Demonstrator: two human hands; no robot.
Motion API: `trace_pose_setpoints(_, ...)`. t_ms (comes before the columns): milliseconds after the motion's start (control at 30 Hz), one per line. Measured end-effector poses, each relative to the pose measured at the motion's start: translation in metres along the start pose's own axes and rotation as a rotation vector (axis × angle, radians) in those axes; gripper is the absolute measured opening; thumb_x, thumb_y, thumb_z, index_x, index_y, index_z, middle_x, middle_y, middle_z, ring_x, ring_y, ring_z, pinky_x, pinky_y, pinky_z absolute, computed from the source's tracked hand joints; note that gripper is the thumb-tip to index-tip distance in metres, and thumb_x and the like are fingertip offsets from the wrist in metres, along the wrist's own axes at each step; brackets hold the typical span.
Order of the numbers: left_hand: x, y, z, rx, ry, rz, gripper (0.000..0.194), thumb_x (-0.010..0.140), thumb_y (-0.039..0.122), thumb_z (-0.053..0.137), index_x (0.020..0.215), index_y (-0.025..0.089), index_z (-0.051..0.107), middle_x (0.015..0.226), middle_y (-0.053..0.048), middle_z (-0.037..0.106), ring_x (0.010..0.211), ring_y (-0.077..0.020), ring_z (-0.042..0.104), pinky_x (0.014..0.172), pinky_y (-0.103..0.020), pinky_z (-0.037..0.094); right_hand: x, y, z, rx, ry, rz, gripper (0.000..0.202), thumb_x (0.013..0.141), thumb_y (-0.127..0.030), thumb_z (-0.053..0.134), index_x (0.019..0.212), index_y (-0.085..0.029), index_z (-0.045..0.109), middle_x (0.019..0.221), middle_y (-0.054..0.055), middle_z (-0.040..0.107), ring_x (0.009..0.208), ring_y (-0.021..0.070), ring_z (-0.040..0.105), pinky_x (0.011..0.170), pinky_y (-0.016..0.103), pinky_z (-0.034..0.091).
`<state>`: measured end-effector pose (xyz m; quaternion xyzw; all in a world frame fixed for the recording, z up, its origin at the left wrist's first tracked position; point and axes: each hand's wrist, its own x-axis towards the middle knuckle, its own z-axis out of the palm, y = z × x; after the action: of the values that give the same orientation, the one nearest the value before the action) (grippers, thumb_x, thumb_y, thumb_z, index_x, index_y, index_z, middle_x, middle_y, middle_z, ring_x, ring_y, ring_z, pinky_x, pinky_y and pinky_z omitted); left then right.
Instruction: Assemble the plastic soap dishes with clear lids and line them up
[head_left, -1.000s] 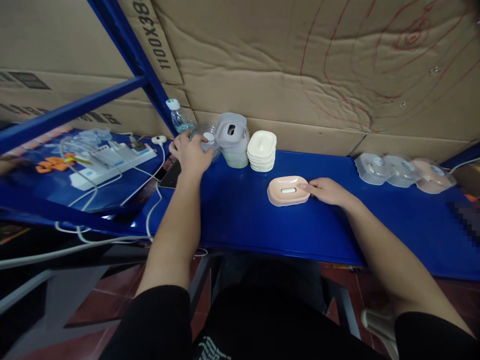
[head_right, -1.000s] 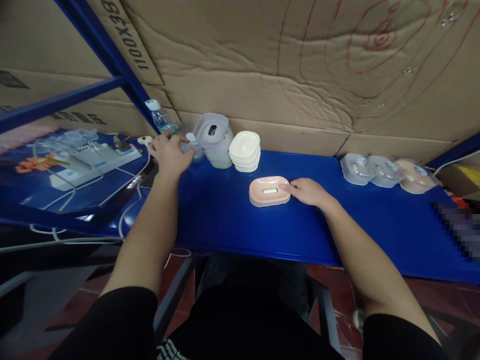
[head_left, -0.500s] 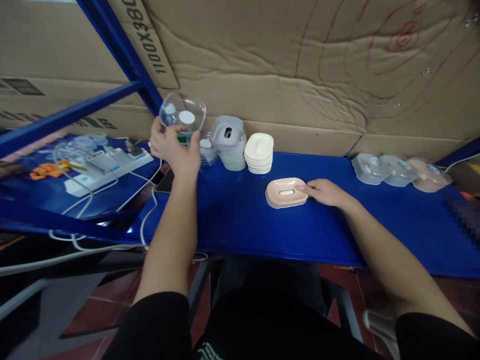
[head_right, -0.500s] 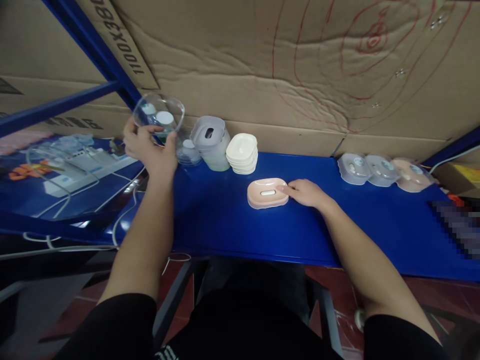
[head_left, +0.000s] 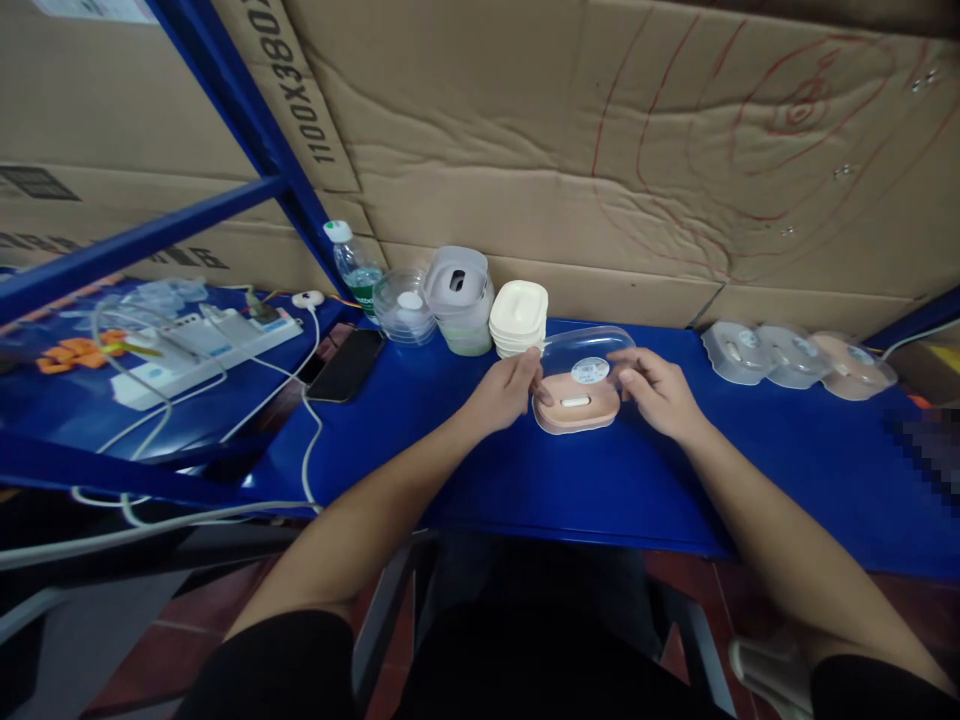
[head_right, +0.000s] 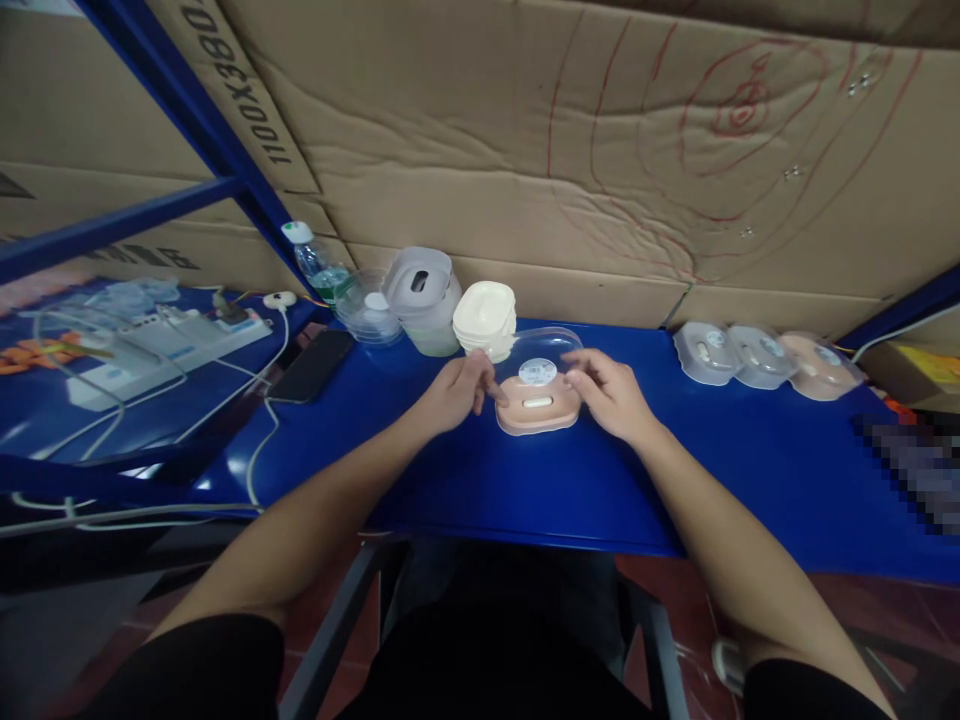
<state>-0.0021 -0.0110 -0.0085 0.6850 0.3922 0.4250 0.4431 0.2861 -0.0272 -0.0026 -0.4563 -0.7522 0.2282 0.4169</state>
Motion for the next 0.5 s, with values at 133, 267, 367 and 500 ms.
trace_pose_setpoints(133,0.002,-0.009,0.005,0.05,-0.014,-0.041,0.06,0.108,0.071,0.028,0.089,0.021,0.056,0.072,-0.005,0.076,0.056,-0.014,0.065,0.055,-0.026,0.047,0.0,0.001,0.004,-0.01,-0.03,0.128,0.05,0.099,-0.07,0.059,0.093,-0.022,0.071,0.076,0.003,0.073,0.067,0.0192,0.065,0.064,0.032,0.048)
trace_pose_setpoints(267,0.005,-0.01,-0.004,0.218,-0.011,0.046,0.046,0.111,0.053,0.031,0.09,0.022,0.059,0.075,-0.003,0.076,0.076,-0.0181,0.074,0.079,-0.033,0.054,0.005,0.01,0.006,0.005,-0.084,0.239,0.057,0.096,-0.073,0.059,0.068,-0.023,0.06,0.064,0.002,0.065,0.06,0.0174,0.057,0.06,0.031,0.041)
trace_pose_setpoints(367,0.003,-0.002,-0.006,0.404,-0.066,0.031,0.049,0.111,0.05,0.031,0.081,0.022,0.059,0.074,-0.003,0.076,0.077,-0.0202,0.074,0.081,-0.036,0.052,0.008,0.015,0.005,0.027,-0.167,0.305,0.056,0.098,-0.068,0.055,0.065,-0.023,0.058,0.059,0.001,0.061,0.056,0.0168,0.054,0.06,0.032,0.039)
trace_pose_setpoints(500,0.001,0.006,-0.007,0.647,-0.145,-0.028,0.055,0.111,0.049,0.027,0.077,0.022,0.06,0.075,-0.006,0.075,0.076,-0.0219,0.073,0.079,-0.037,0.05,0.009,0.017,0.0,-0.037,-0.286,0.342,0.055,0.1,-0.06,0.049,0.059,-0.024,0.055,0.055,0.001,0.06,0.056,0.0169,0.053,0.062,0.032,0.038)
